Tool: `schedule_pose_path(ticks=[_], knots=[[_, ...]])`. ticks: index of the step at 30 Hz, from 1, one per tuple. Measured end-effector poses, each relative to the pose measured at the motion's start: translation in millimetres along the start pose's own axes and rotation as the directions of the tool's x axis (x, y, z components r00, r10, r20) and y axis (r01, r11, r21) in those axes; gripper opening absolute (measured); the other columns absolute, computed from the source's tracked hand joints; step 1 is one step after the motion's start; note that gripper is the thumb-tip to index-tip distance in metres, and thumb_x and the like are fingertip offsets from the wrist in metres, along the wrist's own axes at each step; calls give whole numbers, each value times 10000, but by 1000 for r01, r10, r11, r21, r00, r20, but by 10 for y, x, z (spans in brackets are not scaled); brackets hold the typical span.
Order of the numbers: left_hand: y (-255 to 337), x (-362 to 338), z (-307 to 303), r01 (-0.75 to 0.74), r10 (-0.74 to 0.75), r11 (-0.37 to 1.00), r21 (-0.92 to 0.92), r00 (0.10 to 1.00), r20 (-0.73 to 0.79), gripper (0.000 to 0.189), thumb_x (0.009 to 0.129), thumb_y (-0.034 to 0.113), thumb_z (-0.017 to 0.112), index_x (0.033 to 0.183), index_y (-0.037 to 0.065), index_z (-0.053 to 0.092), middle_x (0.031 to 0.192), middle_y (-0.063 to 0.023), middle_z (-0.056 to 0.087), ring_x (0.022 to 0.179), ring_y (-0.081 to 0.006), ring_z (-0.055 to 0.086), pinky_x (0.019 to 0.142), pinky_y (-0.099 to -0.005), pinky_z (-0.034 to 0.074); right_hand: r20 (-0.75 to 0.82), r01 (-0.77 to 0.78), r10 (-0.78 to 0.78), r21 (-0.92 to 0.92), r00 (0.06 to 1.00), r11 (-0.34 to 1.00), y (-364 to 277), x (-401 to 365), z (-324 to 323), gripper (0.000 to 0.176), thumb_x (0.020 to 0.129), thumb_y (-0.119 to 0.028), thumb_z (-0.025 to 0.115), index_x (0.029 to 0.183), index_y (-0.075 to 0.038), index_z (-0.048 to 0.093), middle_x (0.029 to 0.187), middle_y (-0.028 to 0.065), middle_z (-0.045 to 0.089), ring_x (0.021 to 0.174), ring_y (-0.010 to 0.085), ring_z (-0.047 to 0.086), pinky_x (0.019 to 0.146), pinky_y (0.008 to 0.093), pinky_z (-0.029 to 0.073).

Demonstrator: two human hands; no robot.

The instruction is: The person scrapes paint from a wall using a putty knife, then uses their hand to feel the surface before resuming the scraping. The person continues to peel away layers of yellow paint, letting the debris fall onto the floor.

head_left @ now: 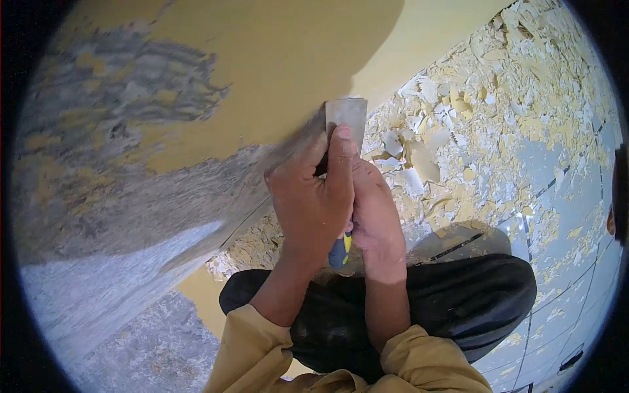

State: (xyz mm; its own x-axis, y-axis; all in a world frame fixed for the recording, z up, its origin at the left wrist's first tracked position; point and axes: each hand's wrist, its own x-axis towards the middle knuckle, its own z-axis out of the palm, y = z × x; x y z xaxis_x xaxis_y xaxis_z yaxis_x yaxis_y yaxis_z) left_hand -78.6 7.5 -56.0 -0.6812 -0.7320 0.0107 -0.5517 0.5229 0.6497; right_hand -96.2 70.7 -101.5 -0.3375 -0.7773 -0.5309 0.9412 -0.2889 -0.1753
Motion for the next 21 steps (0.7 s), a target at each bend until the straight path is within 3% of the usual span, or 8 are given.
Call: schedule_pose_path(ticks=[8, 10, 11, 13, 16, 18, 20, 21], knots=[[15, 12, -128, 15, -11, 1000, -12, 956, 292, 213, 883, 156, 566, 1018, -1, 616, 729, -181, 623, 663, -331, 622, 625, -391, 477, 5, 124, -124, 9, 992, 992, 152, 89, -173, 421, 990, -435, 411, 984, -51, 583, 700, 42, 580, 525, 98, 533, 447, 227, 428], [3, -70, 25, -264, 303, 951, -159, 894, 329, 408, 870, 118, 535, 1243, -45, 502, 909, -236, 640, 892, -365, 631, 818, -407, 486, 106, 504, -761, -806, 640, 311, 110, 50, -324, 390, 990, -370, 437, 1167, -35, 533, 907, 64, 600, 758, 97, 578, 641, 224, 489], [12, -109, 155, -426, 479, 876, -225, 821, 310, 511, 862, 102, 523, 1330, -74, 418, 1004, -267, 633, 1020, -383, 609, 933, -412, 462, 116, 512, -763, -804, 636, 304, 65, 0, -339, 390, 990, -370, 437, 1167, -35, 533, 907, 64, 600, 758, 97, 578, 641, 224, 489], [104, -256, 258, -498, 547, 837, -229, 783, 297, 531, 856, 100, 524, 1315, -132, 389, 1092, -316, 586, 1122, -416, 542, 1049, -415, 365, -123, 744, -760, -153, 639, 650, -52, -119, -289, 357, 987, -301, 449, 1224, -37, 489, 1003, 62, 585, 898, 97, 560, 776, 238, 484], [167, -331, 199, -540, 571, 821, -184, 771, 284, 538, 854, 107, 527, 1315, -133, 386, 1132, -322, 564, 1112, -422, 544, 1034, -419, 375, -239, 793, -838, -277, 490, 543, 110, -109, -344, 319, 984, -274, 463, 1207, -48, 498, 962, 39, 587, 796, 94, 565, 691, 224, 487], [160, -314, 133, -555, 576, 817, -160, 764, 290, 543, 855, 111, 529, 1315, -136, 380, 1145, -320, 557, 1098, -424, 550, 1012, -423, 395, -122, 728, -789, -320, 603, 606, -28, -123, -432, 312, 980, -319, 476, 1159, -72, 539, 952, 40, 583, 706, 95, 557, 616, 226, 478], [142, -315, 84, -229, 303, 943, -241, 890, 341, 558, 871, 205, 557, 1347, -37, 397, 1140, -295, 572, 1065, -412, 579, 887, -424, 476, -77, 245, -239, 84, 968, 966, -227, -88, -319, 339, 978, -358, 472, 1141, -73, 557, 921, 32, 585, 644, 91, 534, 560, 227, 456], [102, -335, 99, -199, 246, 963, -182, 926, 285, 500, 883, 242, 551, 1278, -49, 453, 1038, -300, 605, 1001, -400, 613, 827, -427, 495, 58, 328, -331, 58, 942, 943, 20, 239, -706, 345, 980, -374, 452, 1081, -68, 575, 860, 19, 591, 658, 95, 540, 556, 219, 445]])
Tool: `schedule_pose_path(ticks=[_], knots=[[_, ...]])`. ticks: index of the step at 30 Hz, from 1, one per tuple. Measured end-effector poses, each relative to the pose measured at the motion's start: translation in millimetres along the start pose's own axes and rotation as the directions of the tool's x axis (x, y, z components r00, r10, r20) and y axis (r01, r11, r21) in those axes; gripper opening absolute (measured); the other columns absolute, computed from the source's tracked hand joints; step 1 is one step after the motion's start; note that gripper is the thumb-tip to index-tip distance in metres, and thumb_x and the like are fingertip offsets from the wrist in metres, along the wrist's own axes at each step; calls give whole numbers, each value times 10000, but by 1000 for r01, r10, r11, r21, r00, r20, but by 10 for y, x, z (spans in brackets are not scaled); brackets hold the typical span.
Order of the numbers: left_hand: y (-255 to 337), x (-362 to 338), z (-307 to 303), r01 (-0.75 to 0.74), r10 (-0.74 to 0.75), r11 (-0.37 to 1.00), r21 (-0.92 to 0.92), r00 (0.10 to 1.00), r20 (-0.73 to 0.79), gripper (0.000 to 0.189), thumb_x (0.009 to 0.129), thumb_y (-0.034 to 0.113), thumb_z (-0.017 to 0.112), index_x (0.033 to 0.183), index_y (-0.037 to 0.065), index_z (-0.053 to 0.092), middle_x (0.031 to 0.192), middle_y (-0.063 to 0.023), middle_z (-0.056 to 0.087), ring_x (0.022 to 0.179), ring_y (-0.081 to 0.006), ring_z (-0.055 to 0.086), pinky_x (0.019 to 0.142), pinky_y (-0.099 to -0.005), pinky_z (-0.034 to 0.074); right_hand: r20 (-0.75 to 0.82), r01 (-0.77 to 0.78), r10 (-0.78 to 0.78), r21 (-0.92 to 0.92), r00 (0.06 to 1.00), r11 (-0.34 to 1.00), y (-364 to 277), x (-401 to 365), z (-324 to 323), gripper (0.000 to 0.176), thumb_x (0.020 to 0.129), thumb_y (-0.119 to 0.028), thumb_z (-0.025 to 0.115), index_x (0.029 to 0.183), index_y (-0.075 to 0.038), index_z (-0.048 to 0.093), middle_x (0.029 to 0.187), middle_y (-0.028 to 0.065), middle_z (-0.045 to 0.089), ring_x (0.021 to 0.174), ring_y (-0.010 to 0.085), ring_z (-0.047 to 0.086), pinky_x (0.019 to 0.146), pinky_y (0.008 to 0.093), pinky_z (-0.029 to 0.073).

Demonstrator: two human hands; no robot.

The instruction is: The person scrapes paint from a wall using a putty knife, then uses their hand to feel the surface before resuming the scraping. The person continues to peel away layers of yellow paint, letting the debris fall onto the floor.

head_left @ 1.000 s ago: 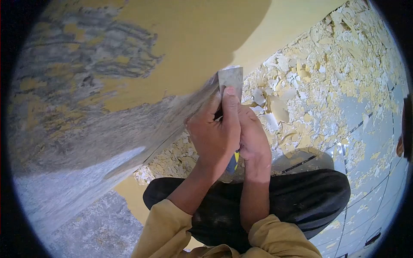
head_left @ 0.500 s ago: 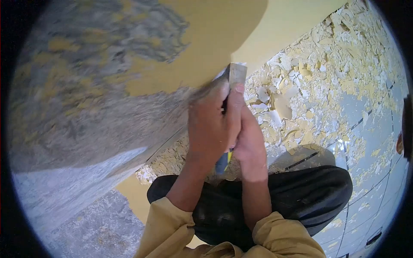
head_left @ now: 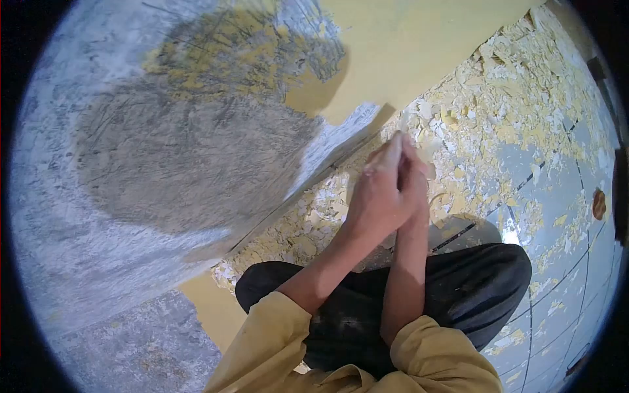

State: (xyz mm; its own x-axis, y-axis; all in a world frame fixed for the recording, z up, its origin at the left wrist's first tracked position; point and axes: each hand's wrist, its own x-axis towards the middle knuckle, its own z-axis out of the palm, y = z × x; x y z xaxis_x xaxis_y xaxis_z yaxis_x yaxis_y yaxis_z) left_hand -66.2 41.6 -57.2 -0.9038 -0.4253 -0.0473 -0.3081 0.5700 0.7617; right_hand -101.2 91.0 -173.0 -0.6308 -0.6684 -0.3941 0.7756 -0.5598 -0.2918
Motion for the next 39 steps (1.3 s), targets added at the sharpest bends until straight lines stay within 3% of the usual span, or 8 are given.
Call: schedule_pose_path(ticks=[3, 5, 7, 12, 16, 18, 31, 39], knots=[[62, 50, -83, 330, -328, 942, 68, 944, -29, 394, 901, 266, 526, 1120, -61, 541, 860, -273, 640, 853, -383, 662, 729, -418, 518, -178, -21, -13, -190, 984, 982, 62, -158, 433, 330, 988, -369, 424, 970, -84, 589, 780, -1, 576, 668, 93, 535, 547, 205, 422], [-149, 72, -139, 337, -338, 929, 152, 941, -18, 356, 913, 271, 509, 1028, -61, 565, 788, -257, 637, 761, -372, 666, 674, -416, 520, -222, -97, 30, -296, 975, 950, 107, -141, 301, 357, 978, -403, 412, 832, -110, 555, 658, -3, 534, 548, 99, 504, 467, 219, 396], [-344, 84, -187, 350, -359, 906, 239, 933, -3, 350, 924, 275, 493, 936, -61, 588, 716, -240, 635, 668, -361, 670, 619, -414, 522, 13, -403, 424, -285, 906, 870, -2, -218, 281, 388, 957, -447, 420, 769, -120, 509, 547, -8, 463, 406, 100, 419, 380, 237, 354], [-477, 125, -314, 298, -302, 888, 350, 952, -43, 384, 942, 260, 463, 777, -62, 592, 610, -214, 603, 498, -300, 635, 527, -397, 514, 11, -397, 398, -66, 917, 916, 368, -148, 362, 357, 970, -428, 360, 818, -131, 487, 496, -6, 393, 333, 110, 337, 317, 258, 301], [-431, 161, -317, 299, -311, 865, 402, 950, -37, 384, 942, 258, 469, 768, -63, 588, 589, -213, 593, 473, -288, 623, 509, -395, 508, 39, -380, 380, 3, 924, 925, 380, -142, 402, 379, 985, -434, 338, 830, -124, 492, 508, 0, 407, 331, 113, 339, 310, 261, 298], [-386, 191, -302, 359, -367, 868, 343, 929, -42, 332, 914, 205, 480, 731, -54, 581, 706, -273, 595, 708, -458, 587, 693, -510, 455, 57, -377, 373, 81, 926, 923, 388, -132, 415, 395, 993, -435, 323, 854, -112, 502, 520, 9, 430, 328, 118, 343, 305, 260, 298], [-510, 213, -205, 253, -210, 902, 349, 965, -157, 353, 917, 215, 491, 715, -54, 599, 664, -267, 591, 684, -457, 589, 660, -517, 449, -110, -340, 340, 16, 934, 940, 440, -60, 423, 439, 999, -458, 320, 919, -87, 539, 566, 32, 502, 319, 121, 383, 281, 242, 298], [-407, 237, -232, 290, -278, 906, 308, 957, -81, 314, 923, 225, 469, 878, -44, 624, 750, -282, 612, 746, -443, 612, 700, -514, 479, 44, -230, 226, 224, 973, 947, 565, -13, 199, 345, 995, -346, 438, 1144, -61, 564, 986, 48, 631, 837, 122, 609, 691, 265, 509]])
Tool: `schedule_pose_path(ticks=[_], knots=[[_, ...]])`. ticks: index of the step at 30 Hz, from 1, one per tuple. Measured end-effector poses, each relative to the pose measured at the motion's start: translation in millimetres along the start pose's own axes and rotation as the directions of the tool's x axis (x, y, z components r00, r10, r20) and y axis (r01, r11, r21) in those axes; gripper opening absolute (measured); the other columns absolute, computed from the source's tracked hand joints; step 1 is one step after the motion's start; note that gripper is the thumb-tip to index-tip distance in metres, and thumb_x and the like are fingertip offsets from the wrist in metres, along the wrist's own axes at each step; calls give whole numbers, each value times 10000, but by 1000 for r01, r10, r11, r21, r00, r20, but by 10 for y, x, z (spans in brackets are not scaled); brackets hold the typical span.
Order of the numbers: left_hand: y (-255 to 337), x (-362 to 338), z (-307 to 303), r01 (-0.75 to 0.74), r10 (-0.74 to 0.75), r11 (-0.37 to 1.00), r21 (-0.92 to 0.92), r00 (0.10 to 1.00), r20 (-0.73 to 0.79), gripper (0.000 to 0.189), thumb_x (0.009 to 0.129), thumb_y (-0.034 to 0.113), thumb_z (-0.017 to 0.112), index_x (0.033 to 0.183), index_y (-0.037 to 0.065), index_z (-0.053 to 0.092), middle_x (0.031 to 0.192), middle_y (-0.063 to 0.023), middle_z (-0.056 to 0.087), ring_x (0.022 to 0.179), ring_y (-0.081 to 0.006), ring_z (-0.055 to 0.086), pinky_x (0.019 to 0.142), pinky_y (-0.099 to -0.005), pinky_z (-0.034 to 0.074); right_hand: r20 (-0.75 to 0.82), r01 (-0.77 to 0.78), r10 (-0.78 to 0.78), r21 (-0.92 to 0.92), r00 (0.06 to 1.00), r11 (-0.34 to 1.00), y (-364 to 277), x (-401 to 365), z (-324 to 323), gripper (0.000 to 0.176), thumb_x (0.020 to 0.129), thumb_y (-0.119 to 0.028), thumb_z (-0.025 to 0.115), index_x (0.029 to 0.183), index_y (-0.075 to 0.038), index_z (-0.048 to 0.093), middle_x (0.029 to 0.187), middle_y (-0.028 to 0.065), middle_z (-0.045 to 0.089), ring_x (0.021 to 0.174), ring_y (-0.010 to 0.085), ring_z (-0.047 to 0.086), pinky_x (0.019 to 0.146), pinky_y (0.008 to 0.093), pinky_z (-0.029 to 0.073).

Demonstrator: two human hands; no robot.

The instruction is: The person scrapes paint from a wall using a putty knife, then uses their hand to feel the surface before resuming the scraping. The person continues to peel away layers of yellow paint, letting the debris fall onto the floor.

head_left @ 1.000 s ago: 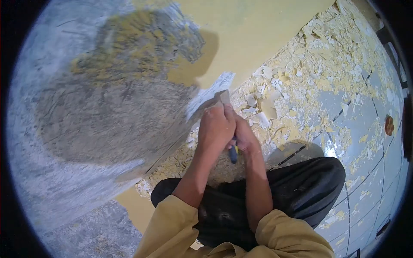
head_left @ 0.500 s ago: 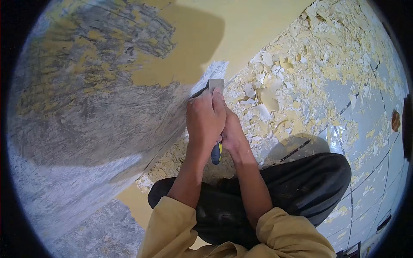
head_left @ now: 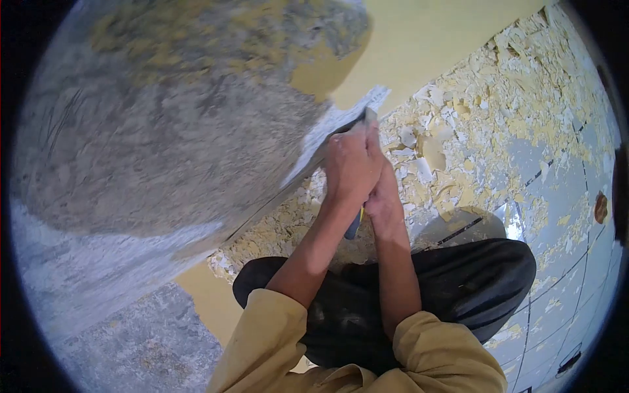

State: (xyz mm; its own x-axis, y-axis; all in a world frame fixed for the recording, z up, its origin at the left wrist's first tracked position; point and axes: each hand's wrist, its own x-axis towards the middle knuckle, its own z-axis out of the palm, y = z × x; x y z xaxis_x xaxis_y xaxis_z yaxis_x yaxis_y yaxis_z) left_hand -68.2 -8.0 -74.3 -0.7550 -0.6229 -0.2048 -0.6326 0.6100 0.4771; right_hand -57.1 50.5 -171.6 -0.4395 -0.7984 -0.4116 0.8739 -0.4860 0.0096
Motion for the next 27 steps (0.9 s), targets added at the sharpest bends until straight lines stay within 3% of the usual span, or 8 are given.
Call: schedule_pose_path(ticks=[2, 5, 7, 8, 13, 16, 19, 27], knots=[[40, -22, 13, 11, -10, 999, -39, 999, 45, 314, 923, 221, 466, 966, -45, 627, 776, -286, 617, 754, -440, 617, 702, -511, 486, 96, -50, 49, 9, 994, 999, -57, 119, -417, 332, 1003, -327, 421, 1145, -61, 561, 970, 42, 624, 842, 125, 600, 723, 270, 504], [158, -102, 243, -225, 259, 949, -222, 956, 139, 347, 918, 199, 473, 1166, -22, 573, 853, -279, 630, 806, -425, 626, 738, -492, 492, 295, 503, -462, -78, 836, 861, -246, 265, -592, 320, 1011, -323, 401, 1122, -72, 566, 941, 38, 615, 834, 130, 591, 743, 278, 500], [171, -292, 636, -544, 460, 820, -180, 812, -359, 432, 913, 170, 478, 1293, -34, 471, 915, -271, 632, 869, -412, 624, 793, -468, 491, 200, 450, -566, -823, 800, 346, -564, -347, 165, 435, 1001, -443, 370, 1051, -59, 568, 840, 54, 599, 770, 158, 585, 685, 302, 500], [225, -352, 582, -542, 458, 816, -203, 819, -346, 432, 913, 170, 478, 1293, -34, 471, 915, -271, 632, 869, -412, 624, 793, -468, 491, 183, 436, -576, -834, 797, 338, -522, -402, 148, 435, 1001, -443, 370, 1051, -59, 568, 840, 54, 599, 770, 158, 585, 685, 302, 500], [107, -171, 15, 71, -65, 996, -44, 989, 133, 287, 934, 191, 472, 1048, -63, 543, 867, -298, 616, 872, -431, 614, 779, -494, 478, -199, 7, -23, -80, 980, 997, 21, -39, 309, 440, 998, -452, 378, 1082, -67, 574, 875, 70, 615, 799, 150, 591, 717, 284, 494], [7, -117, -148, 21, -32, 996, 89, 992, 120, 283, 927, 175, 452, 857, -62, 590, 831, -311, 609, 840, -461, 593, 787, -519, 465, 16, -75, 75, -5, 997, 997, 55, -85, 264, 411, 1002, -456, 349, 991, -113, 575, 693, 23, 570, 469, 116, 489, 402, 245, 405], [-20, -64, -52, 7, -12, 999, 36, 990, 143, 295, 921, 175, 452, 838, -66, 601, 829, -311, 609, 831, -473, 582, 792, -521, 456, -126, 18, -26, -68, 992, 998, 44, -80, 289, 421, 998, -474, 339, 940, -123, 564, 616, 2, 524, 344, 115, 368, 292, 245, 293], [-15, -38, 69, 15, -18, 999, 28, 994, 107, 298, 932, 193, 442, 841, -51, 586, 759, -273, 610, 737, -457, 592, 724, -506, 467, -107, -17, 10, -60, 994, 998, -80, -51, 192, 407, 997, -465, 355, 938, -119, 562, 612, 7, 525, 358, 112, 407, 302, 236, 312]])
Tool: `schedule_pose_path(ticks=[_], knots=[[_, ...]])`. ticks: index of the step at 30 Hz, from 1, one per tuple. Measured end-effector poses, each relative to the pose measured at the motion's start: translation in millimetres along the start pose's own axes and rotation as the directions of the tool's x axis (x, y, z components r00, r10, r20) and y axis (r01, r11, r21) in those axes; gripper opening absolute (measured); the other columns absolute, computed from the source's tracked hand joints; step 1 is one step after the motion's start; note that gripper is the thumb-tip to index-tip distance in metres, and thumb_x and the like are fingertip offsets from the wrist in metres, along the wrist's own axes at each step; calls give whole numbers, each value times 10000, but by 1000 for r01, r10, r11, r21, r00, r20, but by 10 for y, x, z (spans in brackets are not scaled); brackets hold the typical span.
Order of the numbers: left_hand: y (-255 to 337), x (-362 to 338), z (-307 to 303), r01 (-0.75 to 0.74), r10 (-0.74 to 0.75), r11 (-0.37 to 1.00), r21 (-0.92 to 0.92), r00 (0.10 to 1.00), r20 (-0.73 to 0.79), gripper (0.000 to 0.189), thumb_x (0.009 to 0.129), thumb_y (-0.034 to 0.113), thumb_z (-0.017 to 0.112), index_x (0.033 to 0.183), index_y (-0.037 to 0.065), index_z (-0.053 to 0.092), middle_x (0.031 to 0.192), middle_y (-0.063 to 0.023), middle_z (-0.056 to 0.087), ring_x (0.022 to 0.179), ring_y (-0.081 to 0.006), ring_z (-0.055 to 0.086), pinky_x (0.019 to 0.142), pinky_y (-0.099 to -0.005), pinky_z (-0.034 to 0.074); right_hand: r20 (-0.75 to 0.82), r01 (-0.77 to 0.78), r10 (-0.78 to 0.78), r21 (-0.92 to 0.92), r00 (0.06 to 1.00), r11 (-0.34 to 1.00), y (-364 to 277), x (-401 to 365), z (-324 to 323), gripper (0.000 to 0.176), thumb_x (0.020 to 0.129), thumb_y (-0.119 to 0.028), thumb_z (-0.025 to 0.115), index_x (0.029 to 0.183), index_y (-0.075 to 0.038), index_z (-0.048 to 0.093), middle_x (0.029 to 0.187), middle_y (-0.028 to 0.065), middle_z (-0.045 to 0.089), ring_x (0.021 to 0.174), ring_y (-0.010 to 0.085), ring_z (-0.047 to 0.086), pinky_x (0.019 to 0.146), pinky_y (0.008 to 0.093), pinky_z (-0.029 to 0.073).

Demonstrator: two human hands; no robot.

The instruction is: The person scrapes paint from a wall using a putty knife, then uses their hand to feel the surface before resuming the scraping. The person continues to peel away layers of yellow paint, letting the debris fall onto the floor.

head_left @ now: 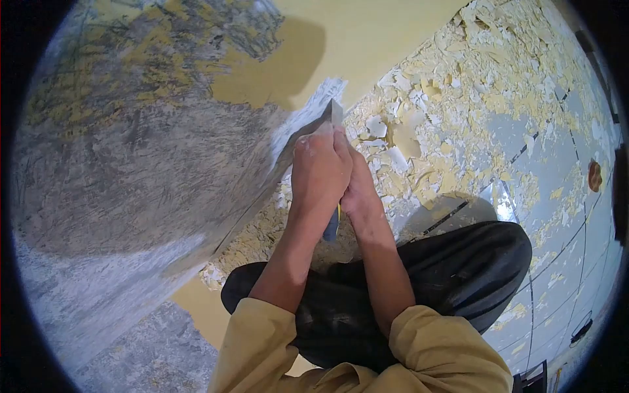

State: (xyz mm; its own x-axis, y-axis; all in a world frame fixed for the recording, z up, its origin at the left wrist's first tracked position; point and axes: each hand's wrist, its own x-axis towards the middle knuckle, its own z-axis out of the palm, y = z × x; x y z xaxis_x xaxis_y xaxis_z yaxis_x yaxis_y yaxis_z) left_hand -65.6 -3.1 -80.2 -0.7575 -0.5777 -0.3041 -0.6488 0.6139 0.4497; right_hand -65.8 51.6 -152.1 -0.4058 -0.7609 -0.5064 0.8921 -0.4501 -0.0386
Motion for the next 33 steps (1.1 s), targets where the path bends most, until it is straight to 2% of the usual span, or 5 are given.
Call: schedule_pose_path(ticks=[5, 7, 12, 16, 33], knots=[[95, 173, 214, -275, 271, 961, -19, 956, -114, 306, 943, 233, 438, 835, -19, 573, 721, -238, 621, 723, -460, 601, 689, -497, 484, -70, 122, -129, -100, 989, 987, -196, 172, -170, 325, 1008, -342, 407, 1114, -78, 565, 941, 37, 617, 850, 131, 588, 750, 281, 500], [162, 118, 264, -269, 266, 963, 4, 950, -164, 320, 946, 258, 437, 836, -9, 576, 701, -216, 626, 713, -446, 614, 684, -489, 490, -223, 254, -248, -2, 943, 967, -221, 88, 99, 377, 1009, -428, 352, 993, -113, 558, 749, 14, 576, 522, 109, 518, 418, 241, 421], [55, 7, -27, -94, 90, 993, 73, 994, 54, 284, 944, 204, 439, 830, -24, 563, 715, -268, 607, 628, -389, 633, 641, -459, 499, 58, 49, -51, 37, 997, 998, -25, 54, -108, 365, 1014, -411, 350, 1045, -114, 560, 860, 30, 584, 708, 135, 557, 609, 277, 492], [-115, -29, -92, -339, 398, 876, 342, 910, -116, 289, 947, 199, 442, 803, -30, 544, 629, -237, 584, 479, -325, 612, 520, -418, 496, -4, -5, 5, 96, 1000, 995, 190, -24, 81, 410, 1007, -455, 324, 958, -114, 546, 654, 12, 524, 427, 128, 424, 369, 267, 349], [63, -55, -138, -102, 110, 977, 187, 993, -32, 318, 944, 207, 432, 748, -32, 509, 593, -222, 555, 464, -307, 611, 480, -402, 481, 68, -59, 56, 44, 996, 997, 25, -49, 89, 473, 993, -489, 312, 831, -110, 543, 490, 26, 469, 293, 132, 346, 282, 271, 313]])
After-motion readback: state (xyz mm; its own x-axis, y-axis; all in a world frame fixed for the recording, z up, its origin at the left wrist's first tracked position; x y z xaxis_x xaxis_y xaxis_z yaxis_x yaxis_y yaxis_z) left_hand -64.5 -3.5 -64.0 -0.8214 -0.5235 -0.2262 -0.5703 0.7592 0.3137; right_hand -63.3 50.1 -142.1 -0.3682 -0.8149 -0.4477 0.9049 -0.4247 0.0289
